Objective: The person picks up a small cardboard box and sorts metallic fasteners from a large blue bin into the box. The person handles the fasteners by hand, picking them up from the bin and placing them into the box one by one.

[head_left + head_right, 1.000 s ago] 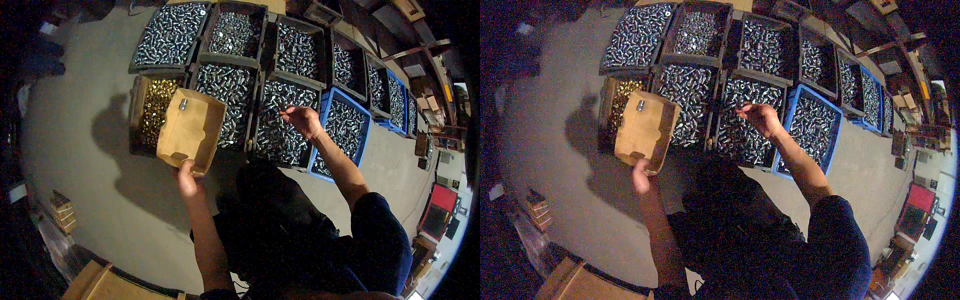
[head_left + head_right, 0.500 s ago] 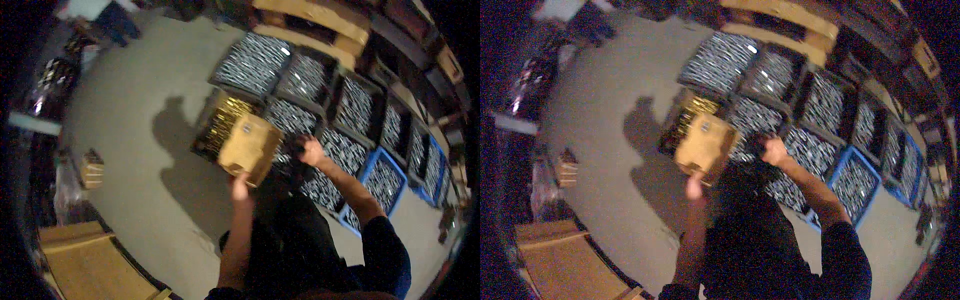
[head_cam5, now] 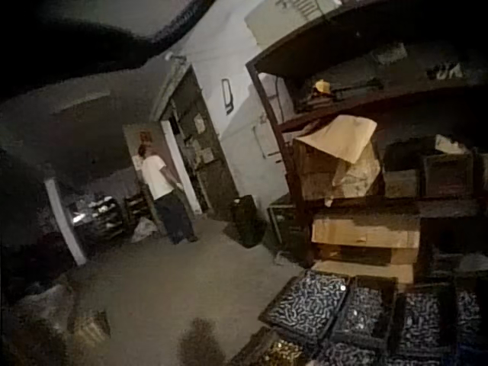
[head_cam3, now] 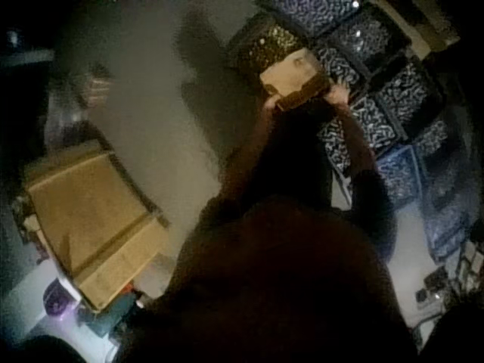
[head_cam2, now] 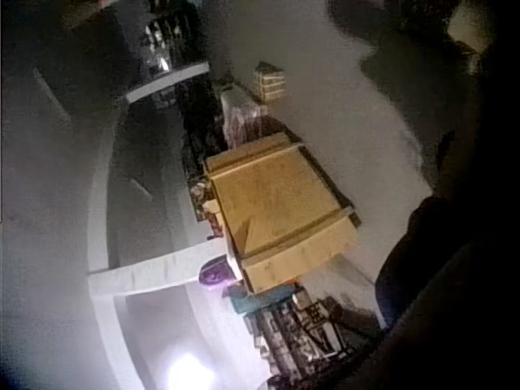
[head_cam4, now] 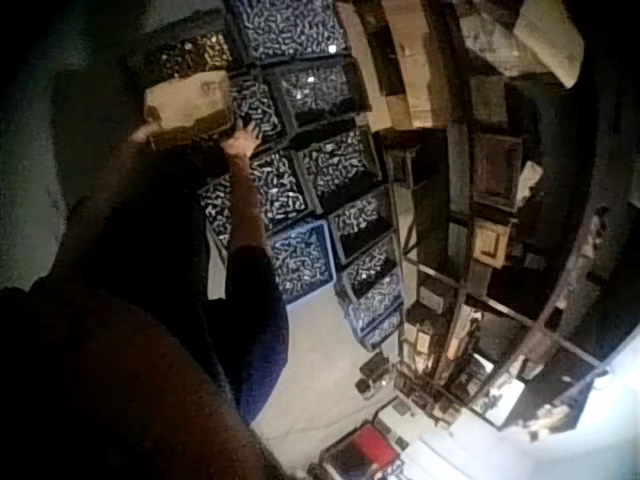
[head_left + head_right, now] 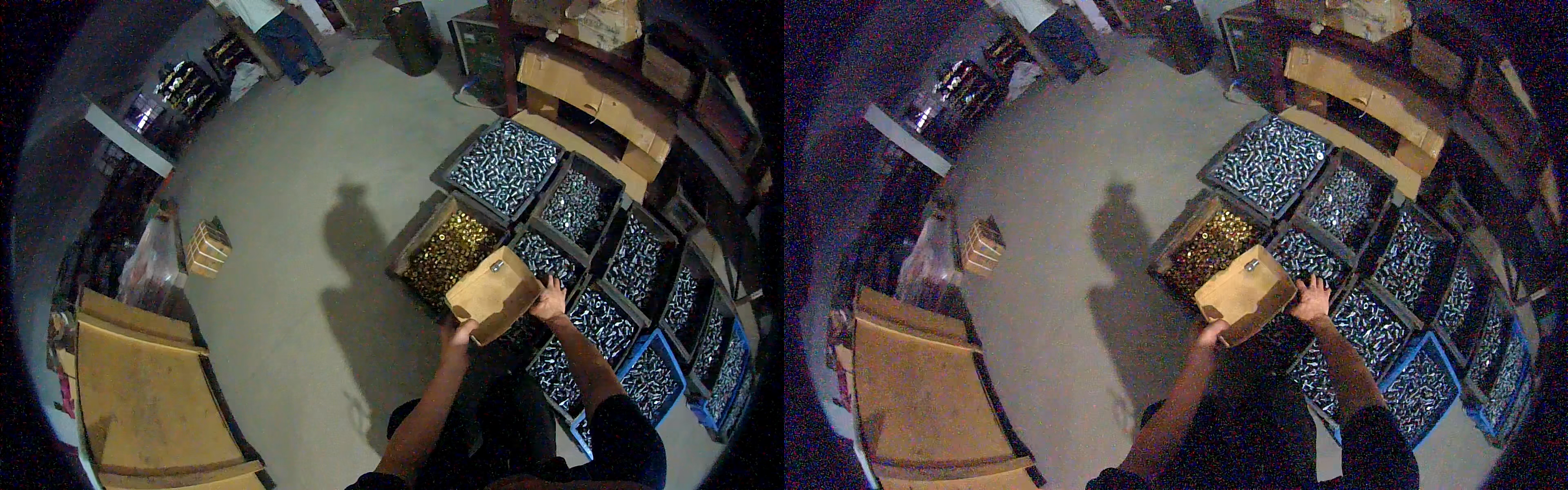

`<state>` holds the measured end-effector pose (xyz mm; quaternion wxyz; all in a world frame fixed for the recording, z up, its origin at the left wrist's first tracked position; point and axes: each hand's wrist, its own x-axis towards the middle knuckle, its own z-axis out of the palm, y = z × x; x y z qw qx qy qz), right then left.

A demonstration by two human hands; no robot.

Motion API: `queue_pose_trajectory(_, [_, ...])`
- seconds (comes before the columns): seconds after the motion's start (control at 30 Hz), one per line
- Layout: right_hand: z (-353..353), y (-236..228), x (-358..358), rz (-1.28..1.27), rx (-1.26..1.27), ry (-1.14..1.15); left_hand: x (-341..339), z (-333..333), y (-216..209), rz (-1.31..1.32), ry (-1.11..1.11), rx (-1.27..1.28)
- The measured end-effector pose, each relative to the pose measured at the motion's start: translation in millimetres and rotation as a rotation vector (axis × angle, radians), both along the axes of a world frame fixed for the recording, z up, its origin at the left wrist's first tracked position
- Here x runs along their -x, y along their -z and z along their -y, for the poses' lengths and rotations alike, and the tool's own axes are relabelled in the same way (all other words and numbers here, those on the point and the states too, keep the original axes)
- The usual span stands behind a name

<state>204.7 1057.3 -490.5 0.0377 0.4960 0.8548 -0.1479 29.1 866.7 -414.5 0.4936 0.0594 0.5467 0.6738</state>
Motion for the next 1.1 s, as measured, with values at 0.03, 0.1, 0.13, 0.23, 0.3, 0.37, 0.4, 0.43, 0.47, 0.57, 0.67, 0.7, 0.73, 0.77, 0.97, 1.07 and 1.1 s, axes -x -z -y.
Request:
queue_pose_trajectory(0.03, [0.9, 0.7, 0.9, -0.025, -0.008, 0.006, -0.7, 1.0, -1.5, 0.003, 0.006, -0.008])
queue_pose_trajectory(0.1, [2.6, 1.4, 2.2, -0.077, -0.026, 0.019, -1.7, 2.5, -4.9, 0.01, 0.01, 0.01])
queue_pose_trajectory(0.13, [5.1, 0.1, 2.4, -0.084, -0.068, 0.006, -1.2, 3.4, -3.5, 0.008, 0.006, 0.018])
queue_pose_trajectory(0.23, [2.6, 12.0, -1.4, -0.08, -0.09, -0.008, -2.1, 1.8, 3.1, 0.003, 0.011, 0.001])
queue_pose_trajectory(0.3, [2.0, 19.3, -3.4, -0.11, -0.12, -0.011, -1.6, -0.3, 3.7, 0.001, 0.035, -0.007])
queue_pose_trajectory(0.37, [1.8, 22.7, -4.6, -0.099, -0.152, -0.015, -2.5, -1.1, 4.4, -0.009, 0.038, 0.006])
queue_pose_trajectory(0.4, [3.1, 22.1, -3.0, -0.075, -0.17, -0.02, -3.0, -0.5, 5.8, -0.021, 0.023, 0.018])
queue_pose_trajectory(0.43, [4.2, 21.3, -1.5, -0.052, -0.188, -0.025, -3.1, 1.1, 7.0, -0.028, 0.006, 0.018])
queue_pose_trajectory(0.47, [5.4, 20.6, 0.0, -0.033, -0.193, -0.044, -3.3, 2.8, 8.3, -0.035, -0.011, 0.017])
queue_pose_trajectory(0.57, [3.8, 21.6, -1.6, 0.025, -0.135, -0.057, -8.5, 1.4, -6.4, -0.044, -0.017, 0.007])
queue_pose_trajectory(0.67, [2.5, 23.1, 1.2, 0.052, -0.024, -0.034, -6.0, 2.7, -17.3, -0.077, 0.017, 0.045])
queue_pose_trajectory(0.7, [2.7, 27.5, 0.6, 0.061, -0.053, -0.038, -6.1, 2.3, -17.9, -0.081, 0.008, 0.048])
queue_pose_trajectory(0.73, [2.9, 31.9, 0.0, 0.069, -0.082, -0.042, -6.3, 2.2, -18.5, -0.086, 0.0, 0.051])
queue_pose_trajectory(0.77, [3.0, 36.1, -1.3, 0.069, -0.123, -0.068, -6.8, 2.5, -19.2, -0.081, -0.019, 0.037])
queue_pose_trajectory(0.97, [-1.4, 48.7, -12.9, 0.003, -0.078, -0.074, -14.9, 0.2, -39.3, -0.033, -0.037, 0.02])
queue_pose_trajectory(1.07, [13.6, 33.5, -3.0, -0.074, -0.121, -0.106, -8.4, 7.5, -26.9, -0.083, -0.045, 0.02])
queue_pose_trajectory(1.1, [13.6, 27.0, -2.9, -0.092, -0.108, -0.11, -9.7, 6.5, -27.7, -0.082, -0.044, 0.011])
